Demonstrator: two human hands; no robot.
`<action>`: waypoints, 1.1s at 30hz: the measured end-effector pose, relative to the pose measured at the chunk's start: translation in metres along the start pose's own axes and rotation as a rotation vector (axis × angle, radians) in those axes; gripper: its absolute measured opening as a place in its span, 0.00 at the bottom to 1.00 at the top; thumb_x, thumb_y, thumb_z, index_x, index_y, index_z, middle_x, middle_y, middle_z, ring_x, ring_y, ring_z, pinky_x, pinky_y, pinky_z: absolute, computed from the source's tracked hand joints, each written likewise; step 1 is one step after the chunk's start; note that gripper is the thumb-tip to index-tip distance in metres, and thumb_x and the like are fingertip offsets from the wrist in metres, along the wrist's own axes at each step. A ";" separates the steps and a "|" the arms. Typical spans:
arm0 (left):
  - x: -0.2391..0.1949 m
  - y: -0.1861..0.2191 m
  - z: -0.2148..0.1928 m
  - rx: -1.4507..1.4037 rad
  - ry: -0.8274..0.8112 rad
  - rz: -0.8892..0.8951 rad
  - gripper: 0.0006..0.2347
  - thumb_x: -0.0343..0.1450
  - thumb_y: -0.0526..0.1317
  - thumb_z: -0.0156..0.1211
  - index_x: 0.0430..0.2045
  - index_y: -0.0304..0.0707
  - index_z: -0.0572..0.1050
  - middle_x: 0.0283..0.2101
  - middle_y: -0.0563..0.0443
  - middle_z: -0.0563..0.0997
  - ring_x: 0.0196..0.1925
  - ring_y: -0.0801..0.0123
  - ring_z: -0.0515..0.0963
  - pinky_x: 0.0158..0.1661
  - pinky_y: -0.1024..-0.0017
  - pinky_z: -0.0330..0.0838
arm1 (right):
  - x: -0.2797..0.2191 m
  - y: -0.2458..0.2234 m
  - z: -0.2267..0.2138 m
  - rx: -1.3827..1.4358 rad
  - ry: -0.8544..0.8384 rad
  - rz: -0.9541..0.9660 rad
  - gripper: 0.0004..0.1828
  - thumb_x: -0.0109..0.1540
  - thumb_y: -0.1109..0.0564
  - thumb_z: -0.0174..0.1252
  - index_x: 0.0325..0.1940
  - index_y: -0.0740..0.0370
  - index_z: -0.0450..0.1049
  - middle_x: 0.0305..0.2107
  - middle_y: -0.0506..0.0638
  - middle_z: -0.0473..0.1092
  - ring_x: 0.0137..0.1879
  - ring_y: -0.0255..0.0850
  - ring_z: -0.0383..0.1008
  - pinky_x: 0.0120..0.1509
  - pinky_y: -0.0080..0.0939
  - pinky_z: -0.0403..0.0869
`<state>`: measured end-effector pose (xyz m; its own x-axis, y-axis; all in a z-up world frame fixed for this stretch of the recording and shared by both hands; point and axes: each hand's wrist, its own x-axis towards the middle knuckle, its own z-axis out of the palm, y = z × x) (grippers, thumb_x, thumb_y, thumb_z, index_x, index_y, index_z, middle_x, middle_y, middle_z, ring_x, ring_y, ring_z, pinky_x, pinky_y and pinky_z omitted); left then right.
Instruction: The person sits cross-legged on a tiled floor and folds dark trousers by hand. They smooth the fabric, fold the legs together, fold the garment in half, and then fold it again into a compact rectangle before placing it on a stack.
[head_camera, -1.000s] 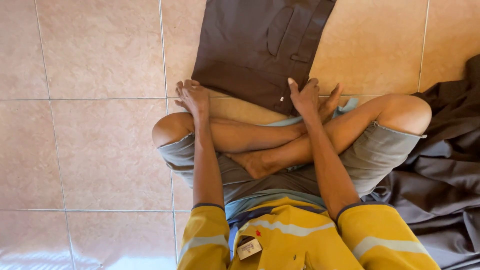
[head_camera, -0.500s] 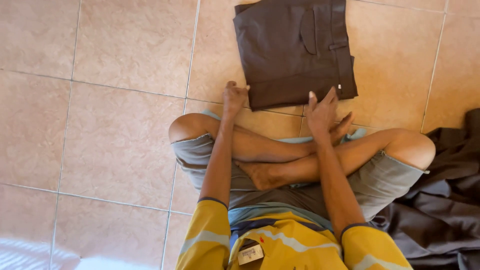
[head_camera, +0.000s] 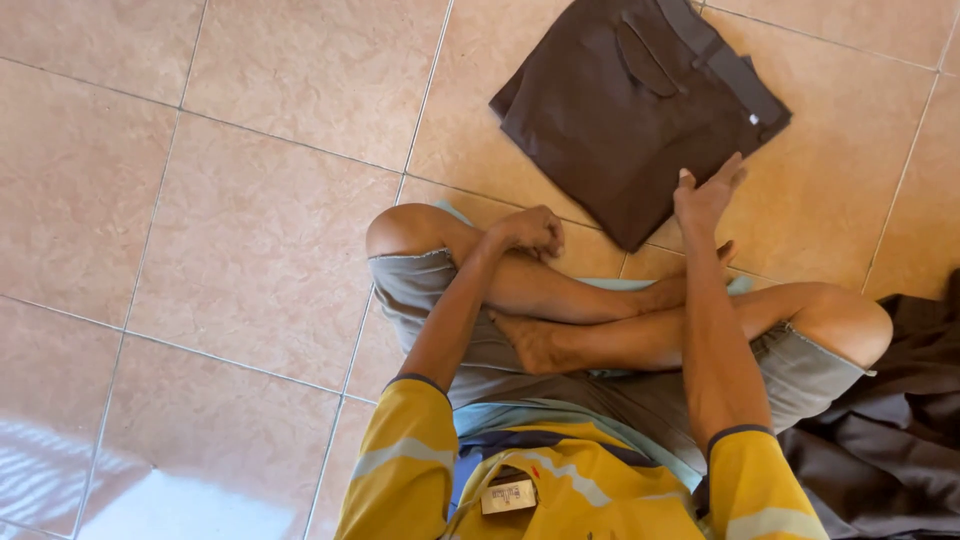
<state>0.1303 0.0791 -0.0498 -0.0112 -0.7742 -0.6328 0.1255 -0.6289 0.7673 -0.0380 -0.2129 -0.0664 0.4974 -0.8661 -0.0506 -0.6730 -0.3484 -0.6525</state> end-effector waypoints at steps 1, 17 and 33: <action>0.007 -0.003 -0.008 -0.058 0.198 0.119 0.10 0.63 0.31 0.65 0.36 0.27 0.79 0.27 0.35 0.84 0.26 0.56 0.87 0.28 0.65 0.83 | 0.001 0.009 -0.002 -0.054 0.049 0.073 0.51 0.70 0.53 0.67 0.81 0.67 0.37 0.71 0.77 0.45 0.78 0.67 0.49 0.81 0.64 0.56; 0.051 -0.029 -0.055 0.234 1.067 0.209 0.12 0.69 0.43 0.58 0.44 0.44 0.80 0.40 0.41 0.84 0.45 0.42 0.85 0.46 0.47 0.79 | -0.054 -0.039 -0.046 -0.296 0.053 -0.018 0.39 0.66 0.59 0.67 0.72 0.69 0.50 0.60 0.75 0.56 0.62 0.77 0.67 0.58 0.75 0.75; 0.033 0.018 -0.052 0.095 1.122 0.449 0.08 0.68 0.41 0.68 0.39 0.44 0.82 0.40 0.46 0.79 0.45 0.45 0.84 0.46 0.55 0.81 | -0.079 -0.010 0.004 -0.832 -0.037 -0.293 0.35 0.76 0.43 0.44 0.80 0.67 0.48 0.69 0.76 0.48 0.67 0.78 0.60 0.51 0.72 0.76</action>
<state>0.1843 0.0454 -0.0622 0.8864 -0.4628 -0.0106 -0.1767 -0.3595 0.9163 -0.0686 -0.1392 -0.0593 0.7204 -0.6935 -0.0015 -0.6885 -0.7155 0.1186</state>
